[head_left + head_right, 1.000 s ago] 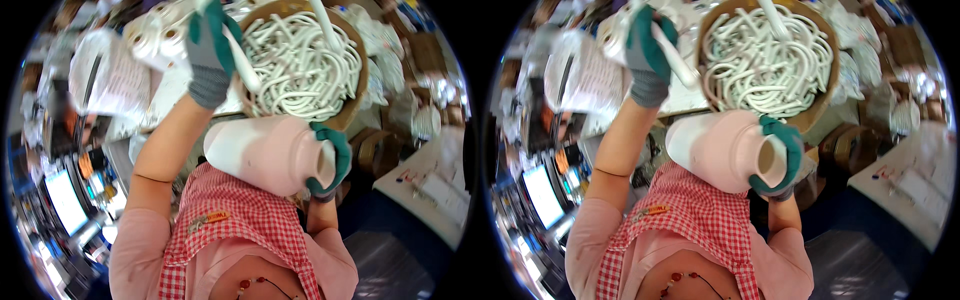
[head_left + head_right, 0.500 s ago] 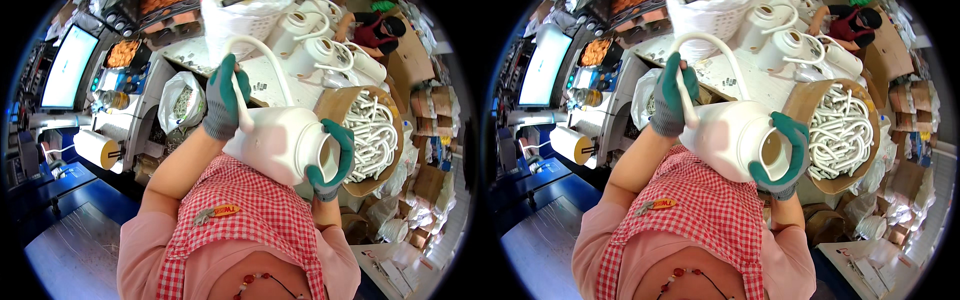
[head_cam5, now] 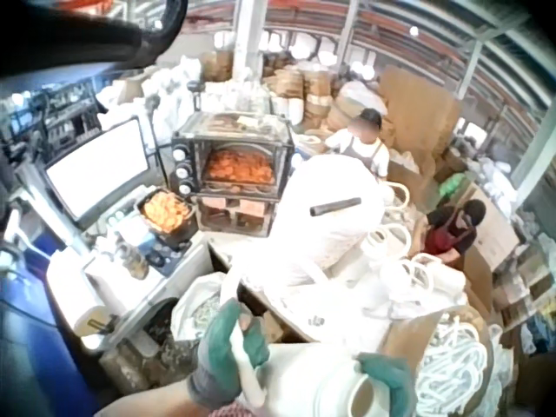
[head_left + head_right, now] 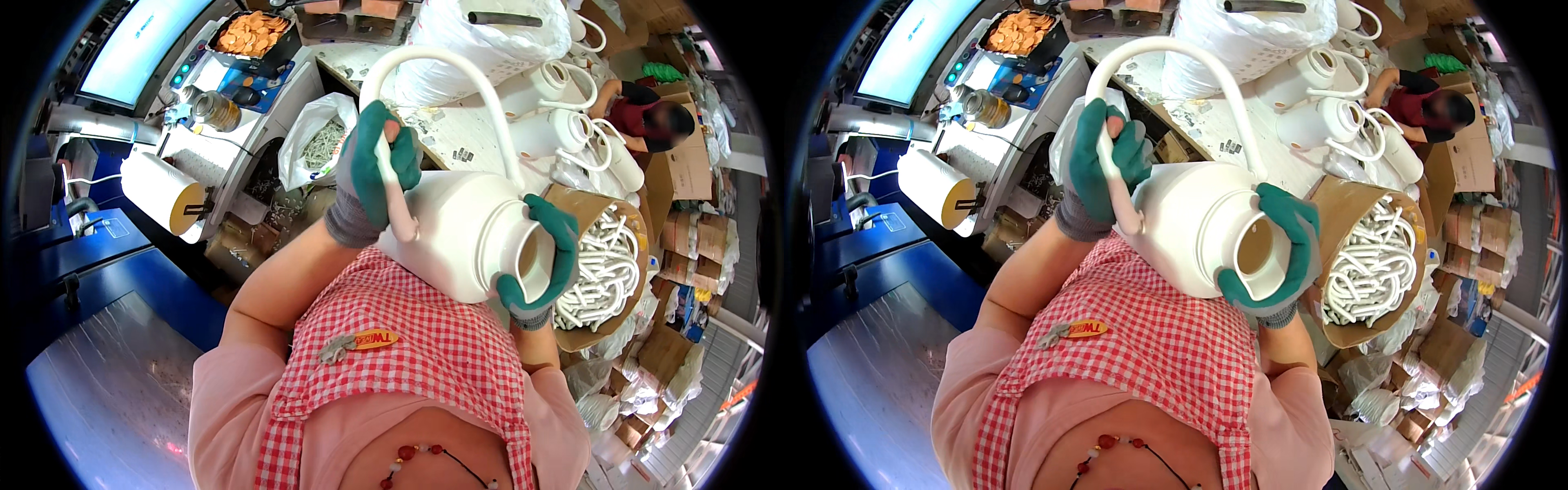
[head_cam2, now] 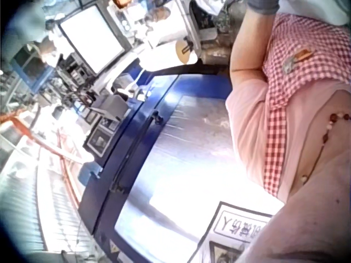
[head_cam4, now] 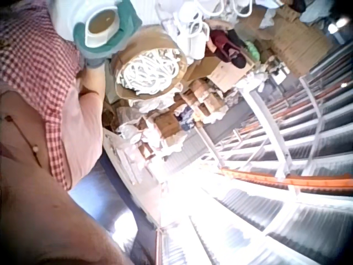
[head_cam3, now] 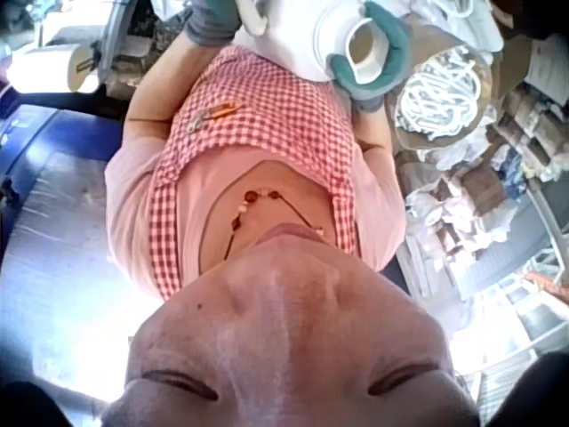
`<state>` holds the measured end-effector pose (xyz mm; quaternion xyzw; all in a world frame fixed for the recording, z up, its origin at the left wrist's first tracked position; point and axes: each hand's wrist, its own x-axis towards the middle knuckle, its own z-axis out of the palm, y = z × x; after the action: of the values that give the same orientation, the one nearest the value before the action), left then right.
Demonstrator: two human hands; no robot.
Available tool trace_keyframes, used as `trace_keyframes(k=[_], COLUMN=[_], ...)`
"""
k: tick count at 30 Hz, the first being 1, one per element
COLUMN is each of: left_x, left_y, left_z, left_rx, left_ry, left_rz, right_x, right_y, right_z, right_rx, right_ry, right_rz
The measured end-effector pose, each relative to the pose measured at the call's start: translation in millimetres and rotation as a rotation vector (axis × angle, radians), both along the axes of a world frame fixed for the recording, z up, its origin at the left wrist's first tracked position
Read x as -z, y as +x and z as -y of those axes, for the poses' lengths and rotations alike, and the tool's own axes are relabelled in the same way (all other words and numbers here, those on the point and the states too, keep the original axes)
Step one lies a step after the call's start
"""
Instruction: The person attaches orange adhesive seals to plastic jugs, inserts handles and tubes into ceramic pitchers, and organizes components at a manufacturing workstation.
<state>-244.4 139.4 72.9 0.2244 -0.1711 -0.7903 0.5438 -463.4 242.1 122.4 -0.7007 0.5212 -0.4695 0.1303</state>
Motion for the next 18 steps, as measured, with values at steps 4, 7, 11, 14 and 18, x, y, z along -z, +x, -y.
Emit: trace_keyframes(k=[4, 7, 11, 14, 18], left_x=[-9, -21, -35, -35, -31], left_y=[6, 5, 2, -3, -1], left_z=[3, 3, -5, -7, -9], left_rx=[0.015, 0.0, -0.124, -0.151, -0.179], left_ry=[-0.001, -0.006, 0.185, 0.123, -0.126], left_rz=[-0.123, -0.094, -0.087, 0.026, 0.26], right_x=[-3, -6, -9, -8, -15], right_y=[-2, -7, -7, -15, -5], right_z=[13, 19, 27, 29, 31], right_rx=[-0.013, -0.056, -0.087, -0.115, -0.191], right_ry=[0.026, -0.006, -0.002, -0.006, 0.031], right_rz=[0.117, 0.094, 0.044, 0.029, 0.065])
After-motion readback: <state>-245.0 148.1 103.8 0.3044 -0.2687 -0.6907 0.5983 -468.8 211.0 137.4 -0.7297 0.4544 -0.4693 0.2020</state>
